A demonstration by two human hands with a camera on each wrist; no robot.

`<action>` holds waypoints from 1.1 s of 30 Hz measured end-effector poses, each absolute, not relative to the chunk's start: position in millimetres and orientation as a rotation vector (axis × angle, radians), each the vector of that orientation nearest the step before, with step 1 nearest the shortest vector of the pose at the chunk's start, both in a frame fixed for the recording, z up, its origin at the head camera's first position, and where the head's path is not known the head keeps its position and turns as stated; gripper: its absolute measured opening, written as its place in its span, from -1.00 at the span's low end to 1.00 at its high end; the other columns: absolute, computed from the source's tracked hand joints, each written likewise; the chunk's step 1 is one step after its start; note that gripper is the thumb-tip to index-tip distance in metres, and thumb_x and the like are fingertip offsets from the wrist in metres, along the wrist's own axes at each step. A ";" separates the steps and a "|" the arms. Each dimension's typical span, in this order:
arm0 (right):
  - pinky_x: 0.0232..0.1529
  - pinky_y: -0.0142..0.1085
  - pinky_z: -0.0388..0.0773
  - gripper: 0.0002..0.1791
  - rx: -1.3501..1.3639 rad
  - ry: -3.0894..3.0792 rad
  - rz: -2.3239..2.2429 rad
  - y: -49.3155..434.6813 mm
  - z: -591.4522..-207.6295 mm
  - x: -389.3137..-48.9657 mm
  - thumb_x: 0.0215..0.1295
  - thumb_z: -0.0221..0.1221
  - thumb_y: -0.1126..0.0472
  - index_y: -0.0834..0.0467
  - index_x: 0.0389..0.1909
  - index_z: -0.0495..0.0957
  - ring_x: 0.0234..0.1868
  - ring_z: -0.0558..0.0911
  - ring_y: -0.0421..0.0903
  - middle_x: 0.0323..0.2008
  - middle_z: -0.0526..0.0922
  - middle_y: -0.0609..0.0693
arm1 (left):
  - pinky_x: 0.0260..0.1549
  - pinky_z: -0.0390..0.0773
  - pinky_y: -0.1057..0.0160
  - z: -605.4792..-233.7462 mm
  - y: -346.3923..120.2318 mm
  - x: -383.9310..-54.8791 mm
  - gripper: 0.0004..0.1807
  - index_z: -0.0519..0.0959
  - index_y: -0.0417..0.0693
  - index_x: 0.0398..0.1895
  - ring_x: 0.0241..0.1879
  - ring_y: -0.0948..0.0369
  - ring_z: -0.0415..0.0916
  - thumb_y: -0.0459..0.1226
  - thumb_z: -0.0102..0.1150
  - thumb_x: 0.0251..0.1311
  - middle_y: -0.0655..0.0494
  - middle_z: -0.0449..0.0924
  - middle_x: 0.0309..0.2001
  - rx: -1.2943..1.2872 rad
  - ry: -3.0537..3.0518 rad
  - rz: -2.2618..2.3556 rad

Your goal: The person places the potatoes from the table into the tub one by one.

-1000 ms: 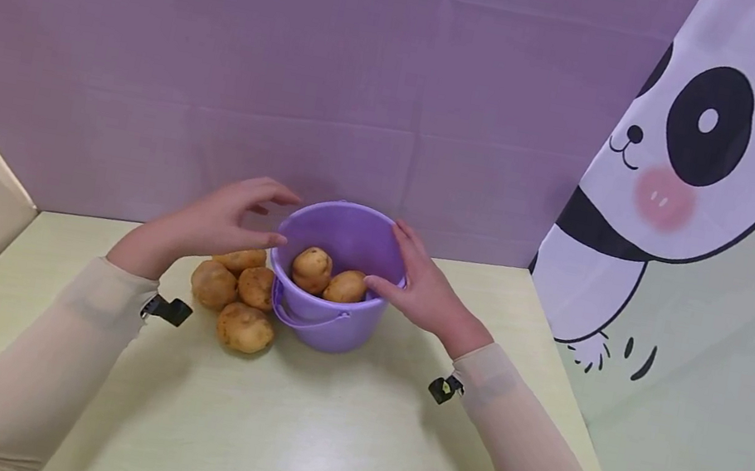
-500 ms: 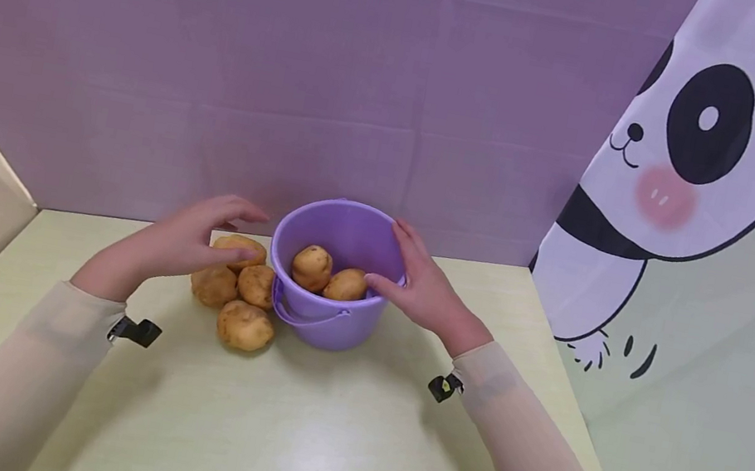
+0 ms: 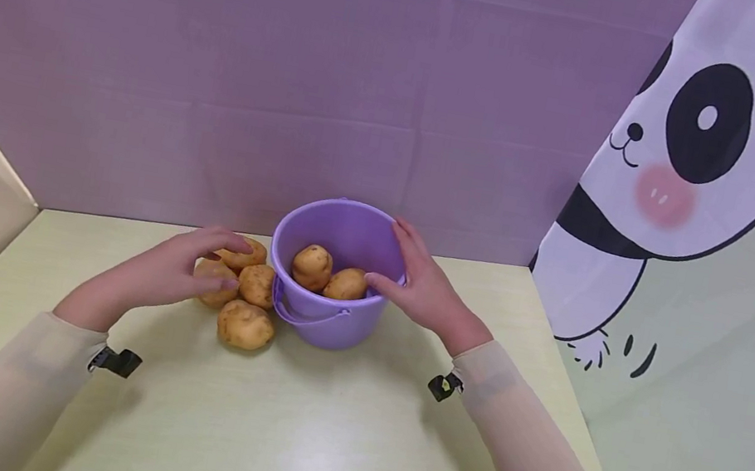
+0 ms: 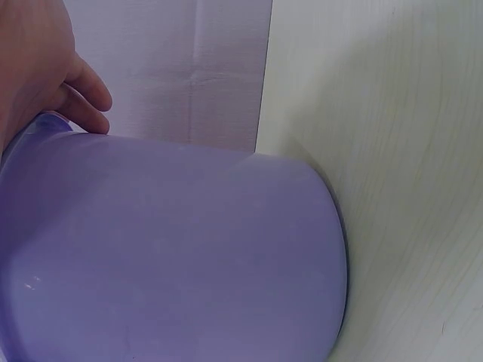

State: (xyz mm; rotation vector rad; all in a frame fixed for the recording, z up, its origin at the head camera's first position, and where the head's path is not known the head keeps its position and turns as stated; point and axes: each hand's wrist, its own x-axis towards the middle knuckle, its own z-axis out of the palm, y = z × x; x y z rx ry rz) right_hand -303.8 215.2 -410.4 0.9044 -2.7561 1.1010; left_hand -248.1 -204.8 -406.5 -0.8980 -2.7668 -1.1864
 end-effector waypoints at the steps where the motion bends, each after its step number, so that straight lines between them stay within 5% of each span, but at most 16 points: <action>1: 0.68 0.23 0.10 0.10 0.906 -2.754 1.101 215.2 -410.5 -303.7 0.51 0.31 -0.19 0.14 0.82 -0.03 0.77 0.01 0.17 0.81 -0.10 0.03 | 0.44 0.42 -0.33 -409.7 -205.0 -246.9 -0.52 0.63 -0.10 0.37 0.45 -0.16 0.48 -0.30 0.47 0.44 -0.09 0.58 0.40 -0.907 -2.762 -1.198; 33: 0.68 0.24 0.09 0.10 0.907 -2.741 1.111 215.6 -412.4 -304.3 0.50 0.31 -0.26 0.12 0.82 0.00 0.77 0.01 0.18 0.81 -0.08 0.04 | 0.37 0.53 -0.22 -471.7 -195.5 -227.4 -0.49 0.72 -0.02 0.22 0.34 -0.04 0.52 -0.21 0.68 0.21 0.10 0.68 0.24 -0.951 -2.776 -0.978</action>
